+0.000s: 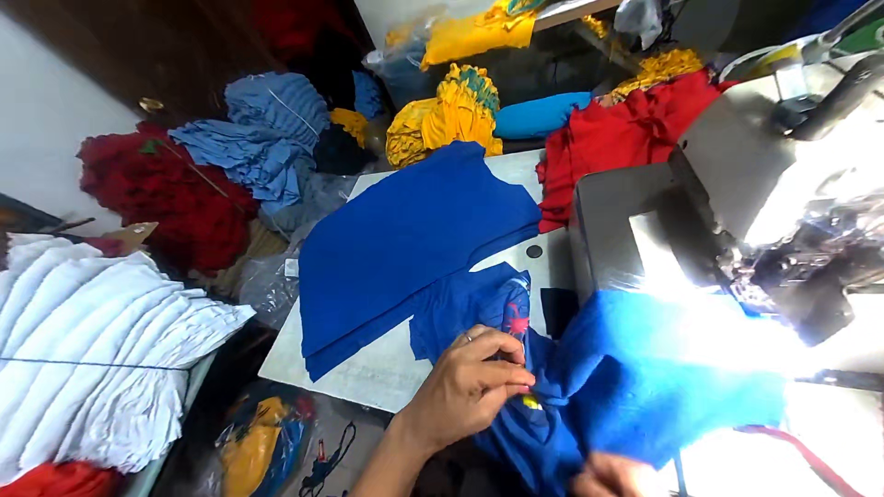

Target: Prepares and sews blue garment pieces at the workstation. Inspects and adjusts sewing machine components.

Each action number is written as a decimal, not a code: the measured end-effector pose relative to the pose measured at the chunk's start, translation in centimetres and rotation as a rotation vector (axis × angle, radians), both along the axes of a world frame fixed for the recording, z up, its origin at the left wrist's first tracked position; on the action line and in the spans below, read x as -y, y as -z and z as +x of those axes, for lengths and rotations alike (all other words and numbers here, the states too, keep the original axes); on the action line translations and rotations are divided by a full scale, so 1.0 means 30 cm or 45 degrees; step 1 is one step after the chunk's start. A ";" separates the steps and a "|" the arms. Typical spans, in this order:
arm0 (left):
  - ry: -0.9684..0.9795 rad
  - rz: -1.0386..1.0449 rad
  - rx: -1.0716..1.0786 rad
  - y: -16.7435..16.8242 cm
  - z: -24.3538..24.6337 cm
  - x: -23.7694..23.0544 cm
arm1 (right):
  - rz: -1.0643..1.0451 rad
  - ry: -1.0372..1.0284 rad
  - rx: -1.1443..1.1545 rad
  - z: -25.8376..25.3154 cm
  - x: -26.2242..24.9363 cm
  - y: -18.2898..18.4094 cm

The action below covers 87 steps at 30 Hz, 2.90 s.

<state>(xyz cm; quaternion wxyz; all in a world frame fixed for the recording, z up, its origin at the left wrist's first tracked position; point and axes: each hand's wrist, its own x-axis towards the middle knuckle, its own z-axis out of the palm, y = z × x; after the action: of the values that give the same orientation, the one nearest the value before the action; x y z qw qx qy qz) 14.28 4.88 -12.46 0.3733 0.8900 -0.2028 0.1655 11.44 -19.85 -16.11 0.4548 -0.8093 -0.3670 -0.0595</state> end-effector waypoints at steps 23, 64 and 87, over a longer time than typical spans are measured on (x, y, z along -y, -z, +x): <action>-0.335 0.311 -0.005 0.221 0.185 -0.147 | 0.055 0.263 0.140 0.124 -0.029 0.048; 0.517 0.003 -0.273 -0.250 0.090 0.137 | 0.794 -0.184 -0.871 0.122 0.040 -0.216; 0.512 -0.586 -0.365 -0.226 -0.038 0.251 | 1.151 0.035 -1.489 0.049 0.174 -0.130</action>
<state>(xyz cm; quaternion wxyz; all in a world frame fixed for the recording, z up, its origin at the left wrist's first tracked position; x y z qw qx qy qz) 13.13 -2.63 -5.67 0.6142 0.7389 -0.2770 0.0029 12.91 -25.07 -12.21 0.8644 -0.4469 0.0059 0.2303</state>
